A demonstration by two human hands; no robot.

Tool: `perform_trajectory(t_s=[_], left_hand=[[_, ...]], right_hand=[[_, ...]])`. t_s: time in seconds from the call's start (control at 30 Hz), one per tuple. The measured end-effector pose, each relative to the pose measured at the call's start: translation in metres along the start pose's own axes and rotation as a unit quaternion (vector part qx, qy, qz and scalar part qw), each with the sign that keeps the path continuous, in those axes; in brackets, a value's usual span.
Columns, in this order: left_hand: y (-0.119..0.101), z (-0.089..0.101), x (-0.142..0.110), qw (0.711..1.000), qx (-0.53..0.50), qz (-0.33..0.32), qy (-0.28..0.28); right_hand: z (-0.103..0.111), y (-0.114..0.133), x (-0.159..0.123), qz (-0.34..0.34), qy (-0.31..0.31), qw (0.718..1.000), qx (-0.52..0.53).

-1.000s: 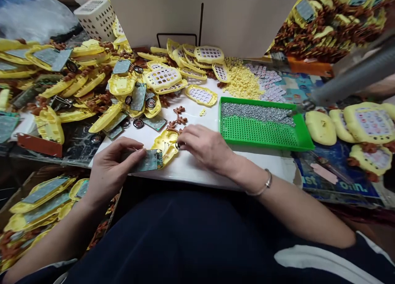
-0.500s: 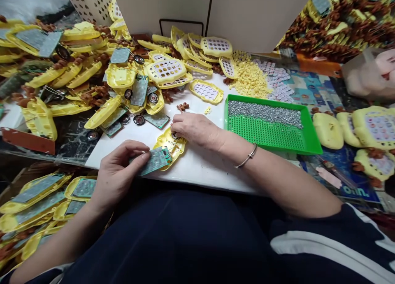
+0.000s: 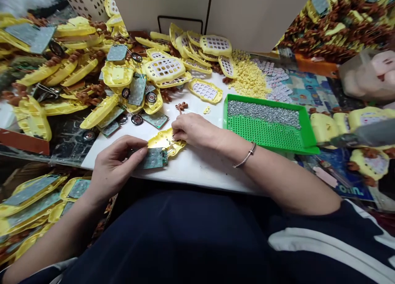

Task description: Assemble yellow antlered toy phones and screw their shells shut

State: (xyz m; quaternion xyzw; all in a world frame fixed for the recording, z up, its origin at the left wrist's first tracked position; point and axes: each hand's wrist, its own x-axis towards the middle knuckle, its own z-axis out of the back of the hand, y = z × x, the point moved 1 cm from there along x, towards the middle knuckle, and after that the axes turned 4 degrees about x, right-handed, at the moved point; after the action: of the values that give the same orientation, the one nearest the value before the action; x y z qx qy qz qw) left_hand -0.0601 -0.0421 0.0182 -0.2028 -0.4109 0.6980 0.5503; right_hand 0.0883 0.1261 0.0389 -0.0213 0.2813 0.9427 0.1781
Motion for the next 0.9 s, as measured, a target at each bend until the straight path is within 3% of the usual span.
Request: perform_trajectory(t_s=[0.1,0.23,0.37,0.47,0.7,0.8,0.9], left_hand=[[0.0,0.003,0.001,0.998,0.037,-0.045,-0.002],[-0.002,0.001,0.005,0.976,0.136,-0.16,-0.052],[-0.004,-0.015,0.014,0.933,0.259,-0.249,-0.018],[-0.006,-0.03,0.02,0.903,0.329,-0.276,0.028],[-0.017,-0.042,0.015,0.888,0.324,-0.322,0.043],[-0.019,-0.044,0.013,0.882,0.332,-0.331,0.044],[-0.018,-0.045,0.012,0.879,0.338,-0.332,0.042]], right_hand=[[0.003,-0.003,-0.014,0.019,-0.08,0.996,0.035],[0.002,-0.01,-0.033,-0.043,-0.225,0.972,0.055],[-0.009,-0.01,-0.04,-0.077,-0.218,0.972,0.049],[-0.019,-0.007,-0.046,-0.082,-0.189,0.977,0.051],[-0.034,-0.002,-0.074,-0.031,-0.13,0.991,0.031],[-0.039,-0.003,-0.077,-0.047,-0.156,0.982,0.091],[-0.041,-0.002,-0.074,-0.088,-0.198,0.945,0.246]])
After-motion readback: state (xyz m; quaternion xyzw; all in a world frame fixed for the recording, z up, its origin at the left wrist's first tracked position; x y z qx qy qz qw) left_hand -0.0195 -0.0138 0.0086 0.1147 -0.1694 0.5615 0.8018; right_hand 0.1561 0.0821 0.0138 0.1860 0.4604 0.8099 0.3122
